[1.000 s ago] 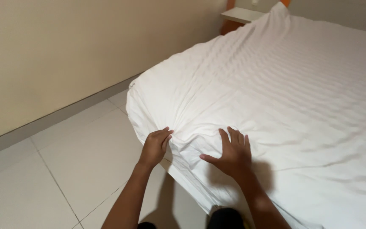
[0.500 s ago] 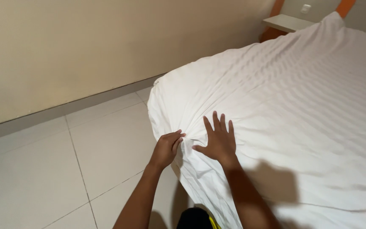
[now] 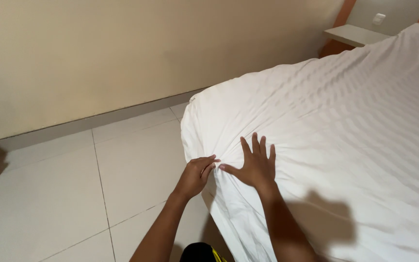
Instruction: The person smooths a white bedsheet over a mattress, tucks the edges under the mattress, and folds the corners to create a neat appearance. The person works around the bed, adjusting the sheet by hand to remove wrinkles and secure the fabric.
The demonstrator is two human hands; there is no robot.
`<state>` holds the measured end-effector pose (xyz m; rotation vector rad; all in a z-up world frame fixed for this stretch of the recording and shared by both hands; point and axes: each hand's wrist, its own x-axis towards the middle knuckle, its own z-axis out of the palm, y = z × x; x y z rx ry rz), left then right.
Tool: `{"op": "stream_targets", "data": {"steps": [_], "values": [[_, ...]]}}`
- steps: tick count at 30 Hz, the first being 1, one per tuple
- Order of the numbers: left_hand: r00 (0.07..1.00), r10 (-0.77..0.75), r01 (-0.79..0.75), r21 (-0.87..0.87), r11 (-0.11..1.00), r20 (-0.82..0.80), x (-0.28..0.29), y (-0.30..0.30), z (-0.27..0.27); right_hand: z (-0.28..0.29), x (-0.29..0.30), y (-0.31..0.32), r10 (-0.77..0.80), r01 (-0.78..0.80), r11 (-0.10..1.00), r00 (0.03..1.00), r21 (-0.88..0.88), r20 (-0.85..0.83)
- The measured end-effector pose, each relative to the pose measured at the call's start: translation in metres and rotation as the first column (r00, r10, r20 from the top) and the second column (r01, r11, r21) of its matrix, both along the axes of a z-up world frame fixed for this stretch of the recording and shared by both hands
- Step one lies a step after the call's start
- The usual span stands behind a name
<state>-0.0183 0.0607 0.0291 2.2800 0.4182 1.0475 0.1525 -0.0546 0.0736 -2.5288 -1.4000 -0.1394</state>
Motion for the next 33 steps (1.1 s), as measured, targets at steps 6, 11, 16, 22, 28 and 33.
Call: {"op": "stream_targets", "data": {"steps": [6,11,16,22,28,33], "values": [[0.989,-0.059,0.046,-0.094,0.995,-0.133,-0.005,0.006,0.016,-0.022,0.038,0.044,0.075,-0.072,0.987,0.997,0.144,-0.013],[0.978,-0.187,0.199,0.167,0.966,-0.087,-0.006,0.051,0.007,-0.010,0.017,0.036,0.029,-0.036,0.997,0.994,0.065,0.105],[0.993,-0.080,0.108,0.363,0.926,-0.091,0.015,0.107,0.000,-0.013,0.011,0.034,-0.017,0.006,0.998,0.986,0.064,0.164],[0.993,0.019,0.040,0.486,0.873,-0.117,0.049,0.150,0.005,-0.017,0.009,0.028,-0.013,-0.026,0.990,0.964,0.142,0.265],[0.994,0.044,0.012,0.486,0.874,-0.104,0.064,0.167,0.020,-0.021,0.012,0.028,0.013,-0.077,0.968,0.966,0.238,0.257],[0.966,0.196,-0.079,0.525,0.847,-0.170,0.075,0.188,0.018,-0.013,0.005,0.027,0.025,-0.086,0.963,0.971,0.254,0.236]]}}
